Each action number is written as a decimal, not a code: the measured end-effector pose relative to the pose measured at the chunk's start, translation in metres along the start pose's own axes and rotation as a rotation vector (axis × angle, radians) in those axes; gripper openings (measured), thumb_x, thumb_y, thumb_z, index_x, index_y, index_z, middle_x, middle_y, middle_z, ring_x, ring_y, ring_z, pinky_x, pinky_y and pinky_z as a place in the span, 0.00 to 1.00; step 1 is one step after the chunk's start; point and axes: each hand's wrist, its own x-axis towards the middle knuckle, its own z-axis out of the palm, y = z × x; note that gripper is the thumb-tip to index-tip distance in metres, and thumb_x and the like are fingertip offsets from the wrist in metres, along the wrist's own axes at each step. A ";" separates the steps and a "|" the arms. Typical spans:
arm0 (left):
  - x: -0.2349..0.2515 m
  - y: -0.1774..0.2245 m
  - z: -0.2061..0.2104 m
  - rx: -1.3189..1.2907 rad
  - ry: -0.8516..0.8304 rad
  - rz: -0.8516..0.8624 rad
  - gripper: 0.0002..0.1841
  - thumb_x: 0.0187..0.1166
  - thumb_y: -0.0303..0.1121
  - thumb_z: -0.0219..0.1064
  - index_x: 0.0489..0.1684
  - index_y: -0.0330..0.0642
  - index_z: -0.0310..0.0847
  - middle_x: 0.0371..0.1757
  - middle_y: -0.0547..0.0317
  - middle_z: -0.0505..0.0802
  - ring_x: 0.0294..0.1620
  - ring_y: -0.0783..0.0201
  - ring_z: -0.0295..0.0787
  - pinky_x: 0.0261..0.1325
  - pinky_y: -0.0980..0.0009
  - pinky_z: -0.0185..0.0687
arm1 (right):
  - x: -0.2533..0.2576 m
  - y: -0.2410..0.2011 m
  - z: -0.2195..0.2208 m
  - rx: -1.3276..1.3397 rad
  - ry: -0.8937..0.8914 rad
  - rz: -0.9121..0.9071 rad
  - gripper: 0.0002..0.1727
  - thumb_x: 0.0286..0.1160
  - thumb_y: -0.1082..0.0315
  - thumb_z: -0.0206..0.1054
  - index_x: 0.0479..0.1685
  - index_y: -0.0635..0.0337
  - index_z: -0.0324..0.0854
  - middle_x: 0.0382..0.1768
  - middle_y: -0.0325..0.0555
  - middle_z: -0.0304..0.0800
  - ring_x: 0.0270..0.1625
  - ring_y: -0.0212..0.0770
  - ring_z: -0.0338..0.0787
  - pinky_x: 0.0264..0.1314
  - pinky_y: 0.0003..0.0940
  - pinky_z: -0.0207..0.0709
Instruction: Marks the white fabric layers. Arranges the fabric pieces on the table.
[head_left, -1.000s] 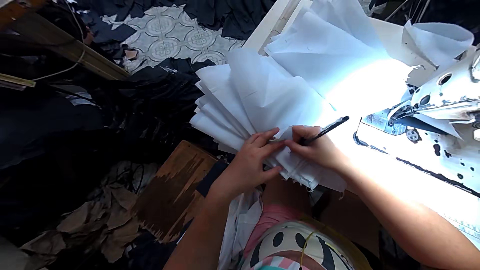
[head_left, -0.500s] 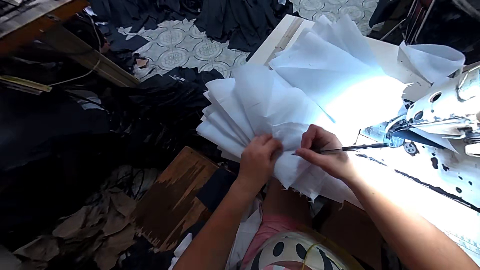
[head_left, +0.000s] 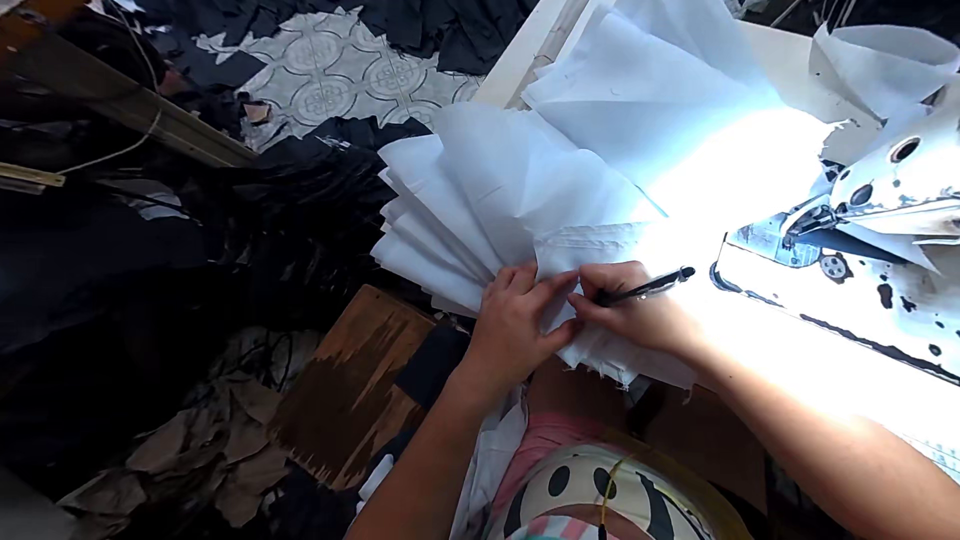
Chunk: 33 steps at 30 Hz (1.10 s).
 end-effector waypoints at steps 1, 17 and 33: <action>0.000 0.000 0.000 0.001 -0.002 0.002 0.26 0.65 0.51 0.73 0.60 0.48 0.92 0.61 0.38 0.91 0.64 0.35 0.84 0.57 0.33 0.75 | 0.000 -0.001 0.000 -0.014 -0.008 -0.001 0.11 0.73 0.70 0.65 0.23 0.63 0.82 0.16 0.31 0.72 0.21 0.15 0.68 0.26 0.12 0.58; -0.003 -0.014 -0.029 -0.069 -0.221 0.174 0.37 0.57 0.60 0.78 0.63 0.43 0.90 0.65 0.40 0.90 0.72 0.35 0.81 0.68 0.39 0.77 | 0.002 -0.001 -0.010 0.147 0.007 0.072 0.13 0.71 0.74 0.67 0.18 0.60 0.74 0.17 0.29 0.70 0.22 0.16 0.68 0.27 0.12 0.60; 0.009 0.001 0.000 0.029 0.117 0.017 0.11 0.76 0.28 0.64 0.42 0.39 0.94 0.53 0.35 0.93 0.55 0.36 0.91 0.55 0.40 0.85 | -0.004 -0.005 -0.018 0.385 0.068 0.071 0.15 0.72 0.72 0.69 0.18 0.50 0.73 0.19 0.20 0.74 0.24 0.11 0.73 0.29 0.08 0.66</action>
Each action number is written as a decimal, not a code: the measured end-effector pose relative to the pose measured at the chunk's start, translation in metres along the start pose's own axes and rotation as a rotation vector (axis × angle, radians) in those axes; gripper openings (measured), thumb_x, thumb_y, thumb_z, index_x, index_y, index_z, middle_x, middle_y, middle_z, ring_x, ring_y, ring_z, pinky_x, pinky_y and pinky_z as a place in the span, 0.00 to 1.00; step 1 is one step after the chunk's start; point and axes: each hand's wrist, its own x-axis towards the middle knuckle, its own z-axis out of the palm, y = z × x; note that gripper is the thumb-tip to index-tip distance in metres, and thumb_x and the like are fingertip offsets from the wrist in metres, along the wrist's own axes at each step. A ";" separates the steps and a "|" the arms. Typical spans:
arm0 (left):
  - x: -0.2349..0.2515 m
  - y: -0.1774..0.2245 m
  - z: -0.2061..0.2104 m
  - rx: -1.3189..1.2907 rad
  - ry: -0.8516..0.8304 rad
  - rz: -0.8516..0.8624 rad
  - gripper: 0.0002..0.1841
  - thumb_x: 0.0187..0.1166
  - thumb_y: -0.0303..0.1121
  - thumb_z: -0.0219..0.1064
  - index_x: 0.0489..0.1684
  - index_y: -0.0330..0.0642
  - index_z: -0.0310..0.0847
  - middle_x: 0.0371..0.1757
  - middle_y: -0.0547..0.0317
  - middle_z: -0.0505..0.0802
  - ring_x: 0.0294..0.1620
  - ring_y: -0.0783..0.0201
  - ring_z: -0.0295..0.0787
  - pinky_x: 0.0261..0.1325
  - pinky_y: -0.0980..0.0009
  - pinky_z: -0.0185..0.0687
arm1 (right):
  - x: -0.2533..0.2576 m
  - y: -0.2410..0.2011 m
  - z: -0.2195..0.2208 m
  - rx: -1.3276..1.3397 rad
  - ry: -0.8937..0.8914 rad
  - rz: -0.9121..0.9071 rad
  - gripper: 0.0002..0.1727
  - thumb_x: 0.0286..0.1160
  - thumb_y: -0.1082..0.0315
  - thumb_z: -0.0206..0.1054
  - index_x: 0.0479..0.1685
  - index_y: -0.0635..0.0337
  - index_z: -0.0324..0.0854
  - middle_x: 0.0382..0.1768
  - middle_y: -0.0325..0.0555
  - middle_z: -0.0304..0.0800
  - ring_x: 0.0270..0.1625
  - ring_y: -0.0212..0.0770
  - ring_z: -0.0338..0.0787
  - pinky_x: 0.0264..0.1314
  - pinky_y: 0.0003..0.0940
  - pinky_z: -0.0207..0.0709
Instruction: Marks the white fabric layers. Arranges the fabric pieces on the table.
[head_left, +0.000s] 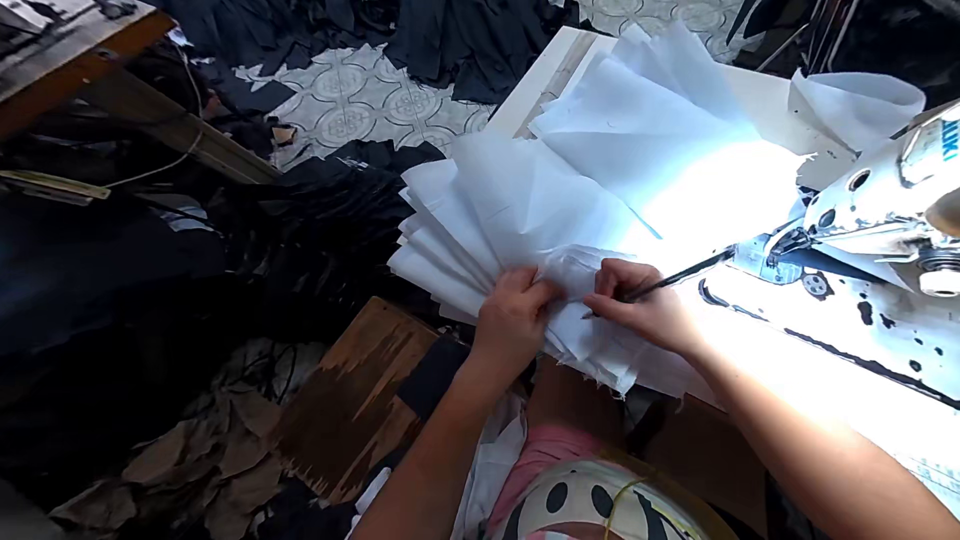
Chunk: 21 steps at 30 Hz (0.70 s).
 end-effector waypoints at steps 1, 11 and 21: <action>-0.002 0.001 -0.001 -0.008 -0.067 0.021 0.14 0.77 0.37 0.66 0.51 0.43 0.94 0.58 0.34 0.91 0.59 0.33 0.88 0.58 0.37 0.81 | 0.000 0.003 0.002 -0.097 0.008 0.021 0.14 0.73 0.72 0.68 0.19 0.53 0.73 0.18 0.22 0.71 0.23 0.11 0.71 0.28 0.08 0.63; -0.009 0.001 -0.003 -0.022 -0.141 -0.008 0.27 0.65 0.52 0.74 0.58 0.43 0.92 0.62 0.33 0.89 0.65 0.31 0.83 0.60 0.31 0.75 | 0.001 0.011 0.015 -0.416 -0.029 -0.042 0.13 0.74 0.69 0.67 0.20 0.61 0.78 0.16 0.32 0.73 0.22 0.18 0.70 0.27 0.15 0.60; -0.009 0.000 -0.003 -0.029 -0.148 -0.013 0.27 0.65 0.52 0.74 0.59 0.45 0.92 0.64 0.35 0.89 0.65 0.33 0.83 0.61 0.34 0.75 | 0.002 0.009 0.011 -0.377 -0.067 -0.014 0.14 0.74 0.70 0.68 0.19 0.59 0.76 0.16 0.29 0.70 0.22 0.15 0.68 0.26 0.12 0.58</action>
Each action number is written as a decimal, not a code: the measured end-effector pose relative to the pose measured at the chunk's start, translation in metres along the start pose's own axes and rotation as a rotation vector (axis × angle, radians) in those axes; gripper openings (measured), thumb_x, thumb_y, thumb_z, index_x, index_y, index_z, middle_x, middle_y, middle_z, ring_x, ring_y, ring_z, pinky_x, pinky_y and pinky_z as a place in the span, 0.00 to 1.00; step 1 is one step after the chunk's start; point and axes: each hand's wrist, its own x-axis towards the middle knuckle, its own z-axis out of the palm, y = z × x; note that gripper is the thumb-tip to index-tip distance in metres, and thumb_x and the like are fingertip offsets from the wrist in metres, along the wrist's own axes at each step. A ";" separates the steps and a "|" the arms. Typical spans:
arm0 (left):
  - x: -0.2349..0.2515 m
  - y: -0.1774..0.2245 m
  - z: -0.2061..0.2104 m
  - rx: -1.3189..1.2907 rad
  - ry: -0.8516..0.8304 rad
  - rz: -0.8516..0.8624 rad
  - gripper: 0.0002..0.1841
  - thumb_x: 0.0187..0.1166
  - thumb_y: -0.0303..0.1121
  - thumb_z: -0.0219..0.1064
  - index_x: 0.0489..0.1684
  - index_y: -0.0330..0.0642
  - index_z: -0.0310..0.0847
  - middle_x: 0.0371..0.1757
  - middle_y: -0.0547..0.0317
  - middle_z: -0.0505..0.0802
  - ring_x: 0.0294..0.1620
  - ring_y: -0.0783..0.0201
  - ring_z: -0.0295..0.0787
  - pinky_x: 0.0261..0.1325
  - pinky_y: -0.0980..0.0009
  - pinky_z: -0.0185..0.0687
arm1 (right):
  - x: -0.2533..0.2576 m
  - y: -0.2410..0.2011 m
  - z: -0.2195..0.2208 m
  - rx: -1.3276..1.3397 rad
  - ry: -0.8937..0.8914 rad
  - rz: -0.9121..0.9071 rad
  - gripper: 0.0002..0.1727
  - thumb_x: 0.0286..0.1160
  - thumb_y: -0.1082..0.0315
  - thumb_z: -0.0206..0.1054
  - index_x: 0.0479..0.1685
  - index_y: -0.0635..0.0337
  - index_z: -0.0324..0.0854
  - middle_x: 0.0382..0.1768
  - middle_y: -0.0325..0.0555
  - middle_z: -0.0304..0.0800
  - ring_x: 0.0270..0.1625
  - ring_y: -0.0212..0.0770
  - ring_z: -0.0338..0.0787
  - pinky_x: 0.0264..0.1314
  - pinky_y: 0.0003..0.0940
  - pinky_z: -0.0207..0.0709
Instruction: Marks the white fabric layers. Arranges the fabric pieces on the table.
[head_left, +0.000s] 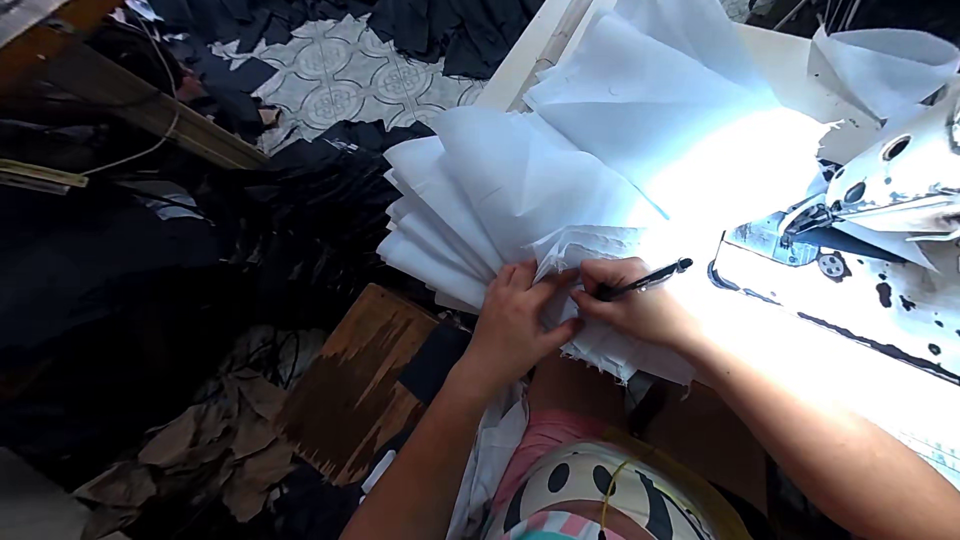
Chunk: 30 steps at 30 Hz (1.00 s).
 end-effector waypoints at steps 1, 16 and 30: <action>0.000 0.000 0.000 0.002 -0.001 -0.001 0.27 0.65 0.52 0.74 0.59 0.45 0.92 0.64 0.35 0.88 0.66 0.33 0.83 0.61 0.34 0.75 | 0.000 0.001 0.000 0.016 0.012 -0.005 0.14 0.73 0.70 0.68 0.19 0.59 0.76 0.15 0.28 0.70 0.21 0.14 0.68 0.25 0.11 0.58; 0.000 0.000 0.001 -0.005 0.005 -0.010 0.27 0.66 0.53 0.74 0.60 0.46 0.92 0.65 0.35 0.88 0.68 0.32 0.81 0.63 0.33 0.73 | 0.000 0.002 0.002 -0.036 0.044 -0.021 0.14 0.73 0.70 0.68 0.18 0.58 0.74 0.15 0.30 0.70 0.21 0.16 0.67 0.25 0.14 0.57; 0.009 -0.002 -0.009 -0.104 0.234 -0.112 0.12 0.77 0.34 0.66 0.43 0.33 0.90 0.30 0.51 0.92 0.29 0.60 0.87 0.37 0.59 0.82 | -0.004 -0.007 -0.020 0.701 0.191 -0.083 0.17 0.66 0.76 0.70 0.18 0.40 0.75 0.20 0.19 0.84 0.25 0.14 0.82 0.28 0.11 0.76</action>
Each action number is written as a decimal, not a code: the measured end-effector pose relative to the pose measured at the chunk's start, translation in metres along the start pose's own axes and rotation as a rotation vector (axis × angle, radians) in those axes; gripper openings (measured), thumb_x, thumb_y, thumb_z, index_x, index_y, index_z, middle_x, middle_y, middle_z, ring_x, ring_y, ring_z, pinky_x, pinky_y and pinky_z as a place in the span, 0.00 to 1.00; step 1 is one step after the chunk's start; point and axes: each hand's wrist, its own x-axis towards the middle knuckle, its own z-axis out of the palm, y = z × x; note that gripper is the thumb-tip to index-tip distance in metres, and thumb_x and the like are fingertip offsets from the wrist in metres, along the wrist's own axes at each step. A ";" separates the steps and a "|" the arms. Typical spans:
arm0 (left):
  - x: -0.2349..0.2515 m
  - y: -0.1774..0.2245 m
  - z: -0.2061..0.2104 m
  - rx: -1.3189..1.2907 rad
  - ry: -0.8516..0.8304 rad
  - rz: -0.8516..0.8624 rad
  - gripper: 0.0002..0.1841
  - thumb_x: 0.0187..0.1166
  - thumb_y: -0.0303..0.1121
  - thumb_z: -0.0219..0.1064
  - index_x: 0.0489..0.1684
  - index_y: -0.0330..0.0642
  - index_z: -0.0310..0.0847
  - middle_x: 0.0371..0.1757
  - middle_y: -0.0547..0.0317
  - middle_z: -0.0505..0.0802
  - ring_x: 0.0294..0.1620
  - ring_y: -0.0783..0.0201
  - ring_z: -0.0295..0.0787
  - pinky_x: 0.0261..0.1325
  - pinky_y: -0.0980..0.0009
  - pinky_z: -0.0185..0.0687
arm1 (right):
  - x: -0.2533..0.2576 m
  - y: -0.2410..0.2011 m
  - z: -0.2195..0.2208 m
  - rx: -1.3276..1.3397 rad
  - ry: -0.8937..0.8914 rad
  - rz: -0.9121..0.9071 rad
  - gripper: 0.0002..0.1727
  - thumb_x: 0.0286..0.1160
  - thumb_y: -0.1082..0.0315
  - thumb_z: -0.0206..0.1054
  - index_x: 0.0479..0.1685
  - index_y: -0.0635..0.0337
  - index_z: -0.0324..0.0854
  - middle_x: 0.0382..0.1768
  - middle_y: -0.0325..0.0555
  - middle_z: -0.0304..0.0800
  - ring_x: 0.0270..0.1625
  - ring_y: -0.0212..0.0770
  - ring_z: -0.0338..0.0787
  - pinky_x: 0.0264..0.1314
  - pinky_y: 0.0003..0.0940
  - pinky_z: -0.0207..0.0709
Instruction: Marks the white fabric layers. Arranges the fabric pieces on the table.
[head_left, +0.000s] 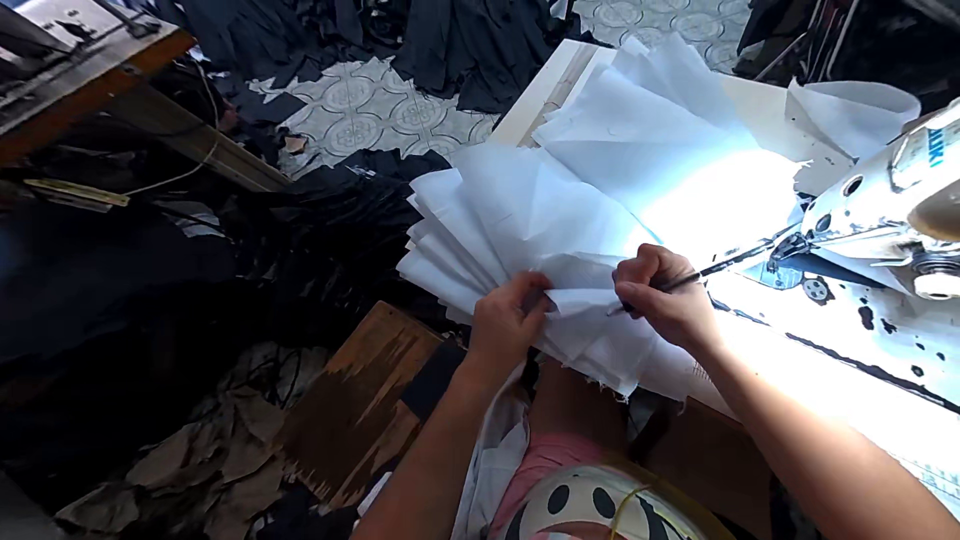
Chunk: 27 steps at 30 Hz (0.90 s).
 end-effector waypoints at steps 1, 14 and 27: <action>0.002 0.004 0.004 0.037 0.043 -0.043 0.12 0.77 0.35 0.67 0.42 0.31 0.85 0.24 0.51 0.88 0.23 0.59 0.82 0.31 0.59 0.78 | -0.001 -0.002 0.001 0.027 -0.070 0.004 0.16 0.67 0.73 0.72 0.19 0.39 0.77 0.22 0.17 0.84 0.26 0.13 0.82 0.30 0.10 0.76; -0.007 -0.004 0.003 0.088 -0.240 0.126 0.29 0.68 0.51 0.74 0.65 0.44 0.89 0.63 0.33 0.89 0.62 0.33 0.86 0.61 0.36 0.78 | 0.001 0.023 0.011 -0.591 -0.141 0.064 0.12 0.72 0.72 0.68 0.20 0.59 0.75 0.16 0.27 0.71 0.22 0.11 0.68 0.27 0.08 0.60; -0.006 -0.005 0.005 0.081 -0.236 0.128 0.28 0.67 0.49 0.75 0.65 0.45 0.90 0.59 0.35 0.90 0.58 0.37 0.86 0.57 0.38 0.79 | 0.002 0.022 0.011 -0.666 -0.197 0.031 0.11 0.72 0.72 0.68 0.21 0.61 0.80 0.16 0.28 0.71 0.22 0.13 0.68 0.27 0.09 0.59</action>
